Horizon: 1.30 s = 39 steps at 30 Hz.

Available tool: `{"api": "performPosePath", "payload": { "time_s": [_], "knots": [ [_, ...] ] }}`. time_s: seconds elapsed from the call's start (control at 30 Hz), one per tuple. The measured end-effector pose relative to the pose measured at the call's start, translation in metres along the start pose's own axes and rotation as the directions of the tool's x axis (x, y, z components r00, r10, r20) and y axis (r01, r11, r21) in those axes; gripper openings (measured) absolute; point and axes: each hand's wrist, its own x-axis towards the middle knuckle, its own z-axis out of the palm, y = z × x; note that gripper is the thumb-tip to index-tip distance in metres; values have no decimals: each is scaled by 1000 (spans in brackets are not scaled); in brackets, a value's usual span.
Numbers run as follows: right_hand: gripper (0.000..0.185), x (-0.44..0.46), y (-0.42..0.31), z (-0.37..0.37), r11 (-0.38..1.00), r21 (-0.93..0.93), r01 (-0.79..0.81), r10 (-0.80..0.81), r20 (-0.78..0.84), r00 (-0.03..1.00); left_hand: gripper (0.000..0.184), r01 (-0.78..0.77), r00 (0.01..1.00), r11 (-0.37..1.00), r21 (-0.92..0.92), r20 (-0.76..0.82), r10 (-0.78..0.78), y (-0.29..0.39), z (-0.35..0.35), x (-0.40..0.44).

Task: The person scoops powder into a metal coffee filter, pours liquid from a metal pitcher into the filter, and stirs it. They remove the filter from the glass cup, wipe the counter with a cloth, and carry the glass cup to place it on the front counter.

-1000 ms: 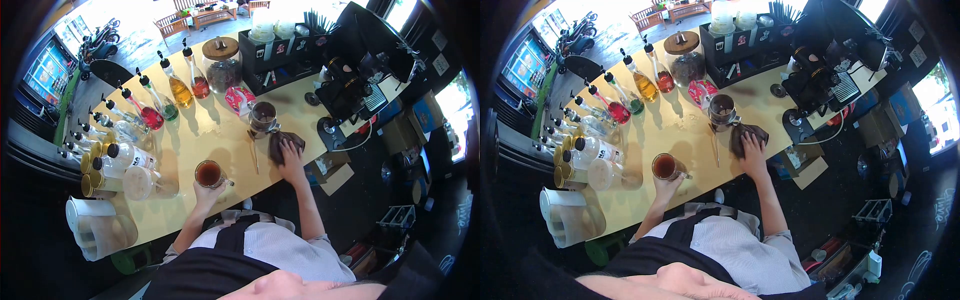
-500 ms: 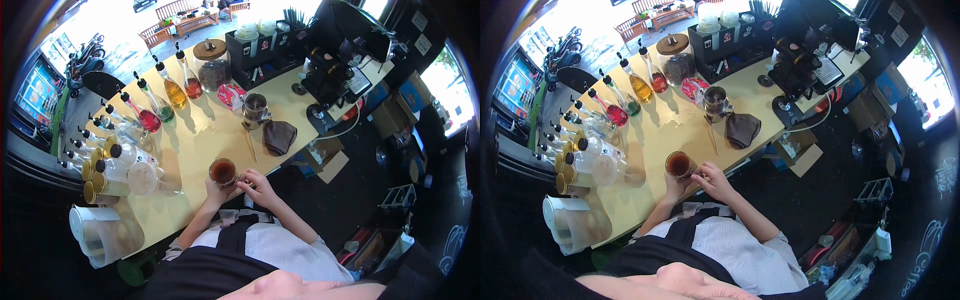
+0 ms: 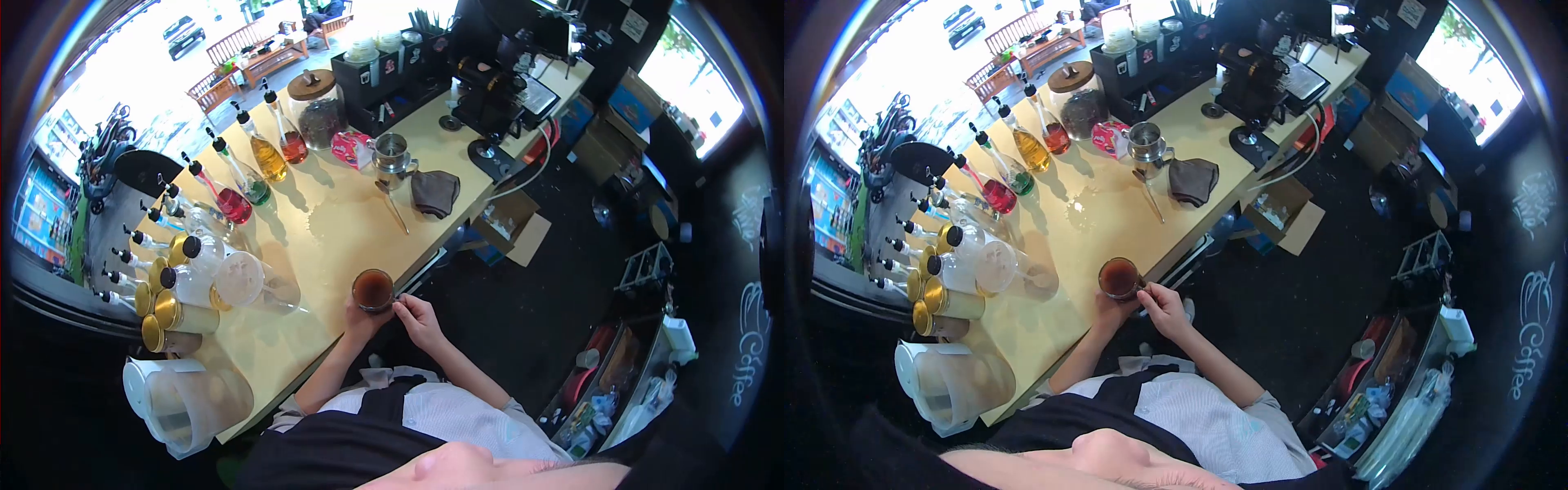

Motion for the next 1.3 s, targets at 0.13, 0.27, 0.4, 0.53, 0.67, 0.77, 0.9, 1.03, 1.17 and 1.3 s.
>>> {"api": "performPosePath", "payload": {
  "time_s": [0.13,0.27,0.4,0.53,0.67,0.77,0.9,1.03,1.17,1.3],
  "knots": [
    [26,-27,1,-6,996,59,70,-62,-122,991,66,-64,995,998,-3,81,64,23,15,-10],
    [27,-53,2,-28,994,70,87,-68,-239,969,69,-147,978,987,64,160,135,47,42,-18],
    [29,-77,3,-58,985,72,155,-119,-360,925,70,-239,953,971,24,200,229,59,84,-21],
    [31,-104,-4,-106,979,76,190,-140,-430,892,69,-266,923,964,-22,283,261,71,140,-30],
    [29,-136,-18,-166,987,48,154,-114,-467,877,66,-251,902,965,-80,342,263,93,205,-44],
    [30,-158,-23,-214,989,-24,146,-139,-488,862,65,-158,884,976,-149,420,207,87,259,-53],
    [30,-186,-31,-278,991,-39,124,-126,-517,846,63,-198,860,978,-69,467,207,102,328,-60],
    [30,-210,-30,-338,991,-43,124,-127,-553,823,62,-179,835,983,-51,521,179,116,393,-73],
    [30,-234,-27,-378,993,-47,108,-114,-619,777,63,-141,815,987,-71,557,157,129,444,-81],
    [32,-248,-29,-413,989,-74,126,-142,-699,701,63,-172,765,981,-95,614,193,148,489,-82]
  ]
}}
